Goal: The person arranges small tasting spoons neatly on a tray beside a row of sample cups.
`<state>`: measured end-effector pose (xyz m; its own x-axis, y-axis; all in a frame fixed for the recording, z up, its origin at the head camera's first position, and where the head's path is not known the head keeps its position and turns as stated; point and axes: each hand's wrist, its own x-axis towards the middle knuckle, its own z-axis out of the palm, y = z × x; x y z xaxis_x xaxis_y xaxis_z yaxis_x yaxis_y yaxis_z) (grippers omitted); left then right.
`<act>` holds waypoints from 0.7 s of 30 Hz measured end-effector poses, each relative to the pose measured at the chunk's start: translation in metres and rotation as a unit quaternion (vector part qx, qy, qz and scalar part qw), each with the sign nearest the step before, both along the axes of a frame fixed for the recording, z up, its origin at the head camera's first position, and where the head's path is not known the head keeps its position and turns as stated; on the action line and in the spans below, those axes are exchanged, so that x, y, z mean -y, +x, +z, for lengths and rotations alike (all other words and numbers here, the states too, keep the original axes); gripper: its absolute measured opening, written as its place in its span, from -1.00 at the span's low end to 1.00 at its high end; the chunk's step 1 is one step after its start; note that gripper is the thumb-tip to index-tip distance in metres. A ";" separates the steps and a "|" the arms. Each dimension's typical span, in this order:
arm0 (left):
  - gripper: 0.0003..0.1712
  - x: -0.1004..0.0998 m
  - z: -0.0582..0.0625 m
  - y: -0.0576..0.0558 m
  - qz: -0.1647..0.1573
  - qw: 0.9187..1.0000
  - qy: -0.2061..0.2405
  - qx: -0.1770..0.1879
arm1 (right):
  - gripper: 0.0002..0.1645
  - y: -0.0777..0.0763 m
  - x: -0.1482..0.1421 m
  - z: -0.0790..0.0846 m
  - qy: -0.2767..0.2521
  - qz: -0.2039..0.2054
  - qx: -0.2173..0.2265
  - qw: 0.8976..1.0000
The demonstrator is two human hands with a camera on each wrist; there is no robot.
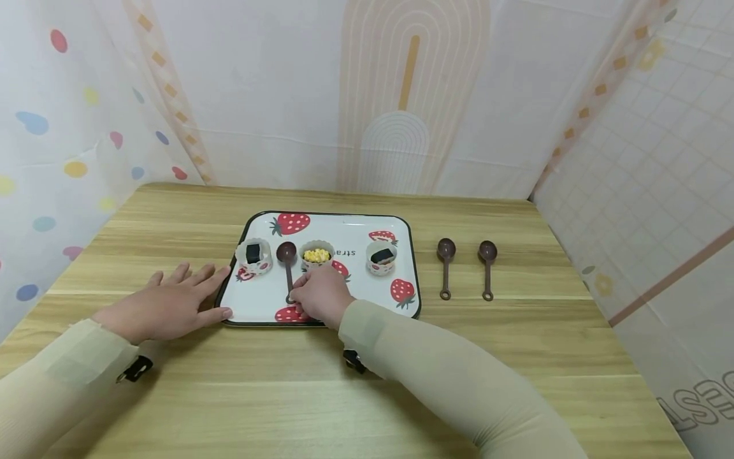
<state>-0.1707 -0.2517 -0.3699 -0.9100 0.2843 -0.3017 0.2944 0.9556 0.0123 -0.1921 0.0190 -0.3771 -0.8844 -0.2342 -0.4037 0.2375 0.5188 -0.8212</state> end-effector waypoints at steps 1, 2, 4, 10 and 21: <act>0.18 0.000 0.000 0.000 0.000 1.000 0.001 -0.001 | -0.84 0.000 0.000 0.000 0.001 0.001 -0.002 1.000; 0.18 0.000 0.000 0.000 0.000 1.000 0.002 -0.002 | -0.84 0.000 0.001 0.000 0.002 0.002 -0.003 1.000; 0.17 0.001 0.000 0.000 0.000 1.000 0.005 -0.002 | -0.84 0.001 0.001 0.000 0.002 0.004 -0.006 1.000; 0.18 0.001 0.000 0.000 -0.001 1.000 0.001 0.000 | -0.85 0.002 0.001 -0.001 -0.010 -0.001 -0.010 1.000; 0.19 0.001 -0.001 -0.001 0.003 1.000 0.016 0.011 | -0.84 0.002 0.000 0.001 -0.004 0.009 -0.012 1.000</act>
<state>-0.1715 -0.2523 -0.3707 -0.9047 0.2888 -0.3134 0.2884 0.9563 0.0487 -0.1899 0.0186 -0.3762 -0.8894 -0.2526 -0.3810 0.2090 0.5164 -0.8304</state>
